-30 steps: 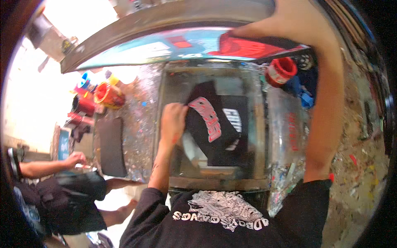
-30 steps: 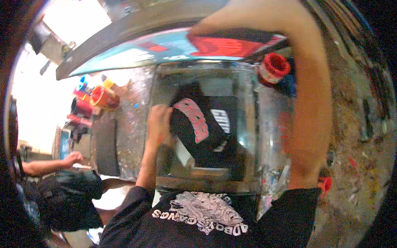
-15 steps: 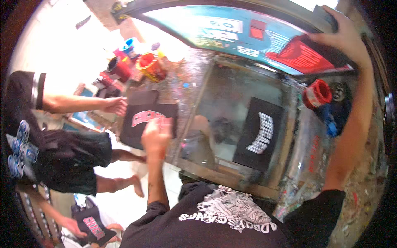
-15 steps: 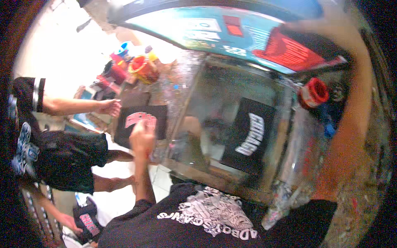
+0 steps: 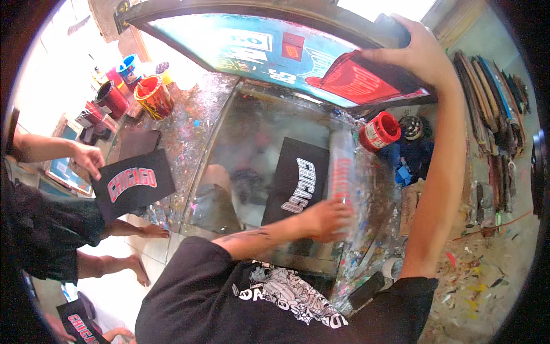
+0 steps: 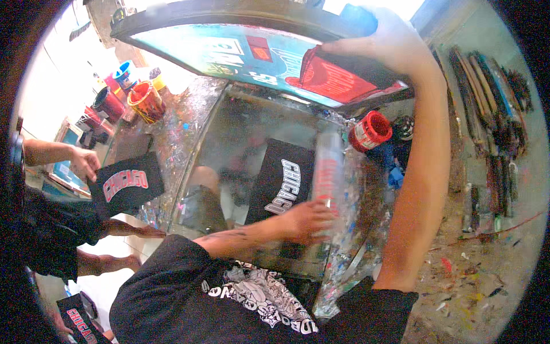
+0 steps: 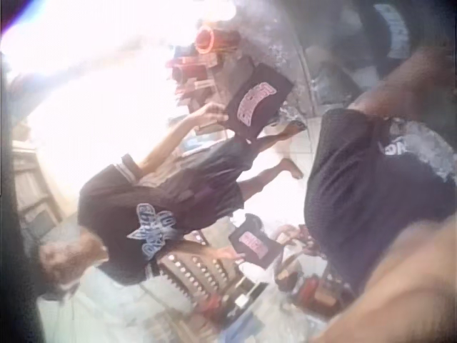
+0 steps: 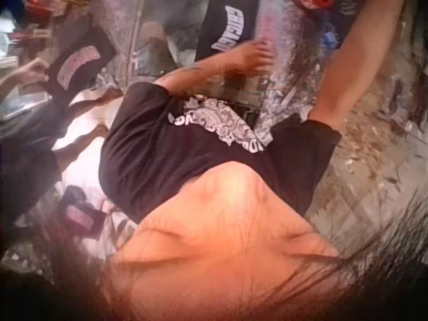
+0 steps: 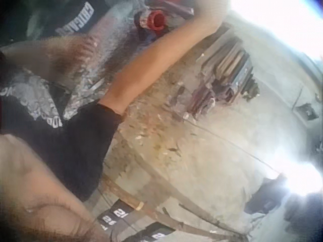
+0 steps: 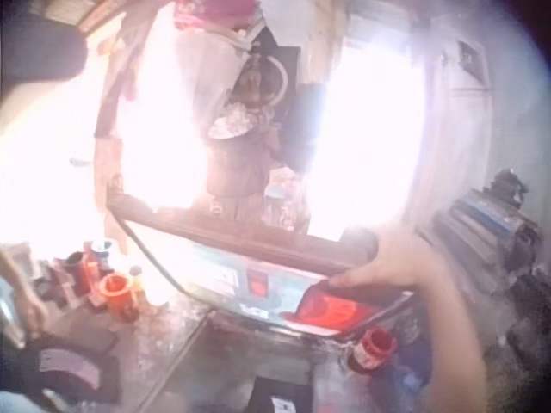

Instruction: The person screen prints fabric patches by aligning fabric pieces on a work surface, lowering the silkscreen frame, spreading red paint across the screen with a squeegee, lifting the frame, and removing the printed fabric.

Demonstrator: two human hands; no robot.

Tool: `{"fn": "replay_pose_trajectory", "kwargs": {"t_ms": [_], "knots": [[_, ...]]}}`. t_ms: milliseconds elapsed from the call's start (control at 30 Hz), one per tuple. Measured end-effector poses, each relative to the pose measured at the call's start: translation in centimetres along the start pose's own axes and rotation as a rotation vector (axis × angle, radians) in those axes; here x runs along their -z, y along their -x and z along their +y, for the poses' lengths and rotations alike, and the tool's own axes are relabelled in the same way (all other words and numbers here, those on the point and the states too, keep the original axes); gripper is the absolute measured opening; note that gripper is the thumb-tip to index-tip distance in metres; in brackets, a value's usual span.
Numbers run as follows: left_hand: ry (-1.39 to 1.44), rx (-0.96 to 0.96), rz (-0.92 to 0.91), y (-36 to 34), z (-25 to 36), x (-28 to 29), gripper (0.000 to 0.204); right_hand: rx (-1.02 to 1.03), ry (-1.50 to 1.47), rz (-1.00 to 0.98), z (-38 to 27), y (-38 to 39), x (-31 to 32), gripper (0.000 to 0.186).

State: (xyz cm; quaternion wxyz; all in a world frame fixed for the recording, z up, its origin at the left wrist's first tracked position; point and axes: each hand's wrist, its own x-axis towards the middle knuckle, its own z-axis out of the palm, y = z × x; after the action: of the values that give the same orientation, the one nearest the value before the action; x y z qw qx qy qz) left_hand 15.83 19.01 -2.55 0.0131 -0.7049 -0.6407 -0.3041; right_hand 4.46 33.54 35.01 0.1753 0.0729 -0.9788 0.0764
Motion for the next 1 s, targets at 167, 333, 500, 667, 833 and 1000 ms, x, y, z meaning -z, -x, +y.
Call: {"fn": "replay_pose_trajectory", "kwargs": {"t_ms": [167,333,500,667,833,1000], "knots": [[-0.023,0.390,-0.045,12.1,-4.1,8.3,0.046,-0.102,-0.077,0.030,-0.7,0.2,1.3,0.079],[-0.164,0.387,-0.207,16.3,-5.5,9.4,0.079,-0.269,0.075,-0.120,-1.1,-0.3,2.2,0.086],[-0.151,0.434,-0.239,17.5,-6.0,9.0,0.090,-0.211,-0.051,-0.221,0.0,-1.1,1.8,0.065],[-0.147,0.463,-0.267,17.2,-5.9,9.1,0.093,-0.059,-0.317,-0.262,1.1,-1.0,1.8,0.053],[-0.144,0.488,-0.275,17.2,-5.6,9.2,0.093,-0.085,-0.325,-0.287,-0.3,-0.2,2.7,0.051],[-0.153,0.497,-0.281,16.4,-5.3,9.5,0.090,-0.081,-0.289,-0.282,-0.3,0.2,2.7,0.051]]}}
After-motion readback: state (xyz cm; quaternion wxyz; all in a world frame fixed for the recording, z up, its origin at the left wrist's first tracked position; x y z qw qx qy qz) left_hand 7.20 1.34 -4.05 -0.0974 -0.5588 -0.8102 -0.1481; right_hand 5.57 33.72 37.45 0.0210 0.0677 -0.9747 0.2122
